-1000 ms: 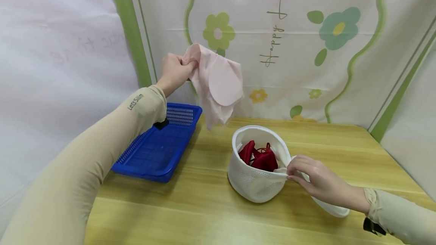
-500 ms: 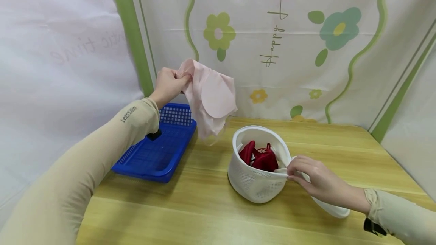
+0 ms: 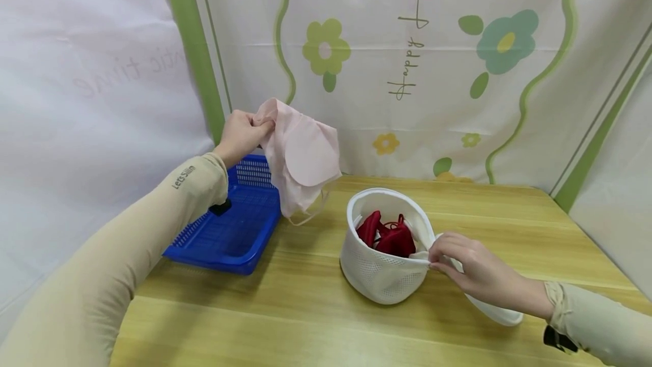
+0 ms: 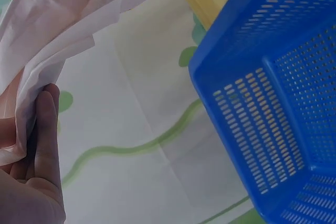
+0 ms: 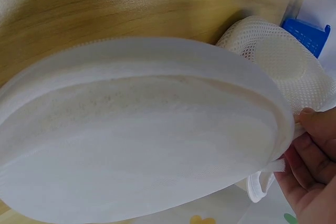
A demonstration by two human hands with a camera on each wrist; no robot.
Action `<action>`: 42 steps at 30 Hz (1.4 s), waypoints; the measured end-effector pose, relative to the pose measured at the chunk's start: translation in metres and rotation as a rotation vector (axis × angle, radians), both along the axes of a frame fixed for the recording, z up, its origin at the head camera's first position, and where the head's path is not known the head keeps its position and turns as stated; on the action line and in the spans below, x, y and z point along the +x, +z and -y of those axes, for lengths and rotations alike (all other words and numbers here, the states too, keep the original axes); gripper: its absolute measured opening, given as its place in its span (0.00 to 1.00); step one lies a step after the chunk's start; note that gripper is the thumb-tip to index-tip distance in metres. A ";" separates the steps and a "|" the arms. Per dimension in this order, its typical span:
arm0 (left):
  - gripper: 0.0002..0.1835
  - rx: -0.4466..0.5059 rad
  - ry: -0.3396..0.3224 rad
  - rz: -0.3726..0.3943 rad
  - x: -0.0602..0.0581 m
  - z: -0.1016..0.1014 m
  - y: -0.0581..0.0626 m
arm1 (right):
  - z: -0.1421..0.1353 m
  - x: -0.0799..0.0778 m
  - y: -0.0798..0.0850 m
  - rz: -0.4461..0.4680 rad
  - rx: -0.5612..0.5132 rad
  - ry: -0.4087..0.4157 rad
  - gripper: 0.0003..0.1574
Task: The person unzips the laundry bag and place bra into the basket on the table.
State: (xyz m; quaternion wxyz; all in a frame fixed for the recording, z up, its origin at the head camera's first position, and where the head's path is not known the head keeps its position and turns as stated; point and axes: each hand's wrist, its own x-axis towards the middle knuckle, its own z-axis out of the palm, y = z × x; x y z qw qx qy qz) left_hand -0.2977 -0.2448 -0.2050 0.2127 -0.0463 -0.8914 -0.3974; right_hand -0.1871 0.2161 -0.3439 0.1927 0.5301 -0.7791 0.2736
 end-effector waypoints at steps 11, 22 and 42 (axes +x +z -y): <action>0.22 -0.021 0.128 0.004 -0.001 0.027 0.003 | -0.003 0.000 -0.001 0.031 0.005 -0.003 0.14; 0.19 0.044 0.206 -0.018 0.000 0.062 0.002 | -0.003 -0.001 -0.002 0.028 -0.003 0.010 0.09; 0.25 -0.059 0.392 -0.020 0.003 0.102 -0.007 | -0.001 0.001 -0.001 0.039 0.008 -0.007 0.13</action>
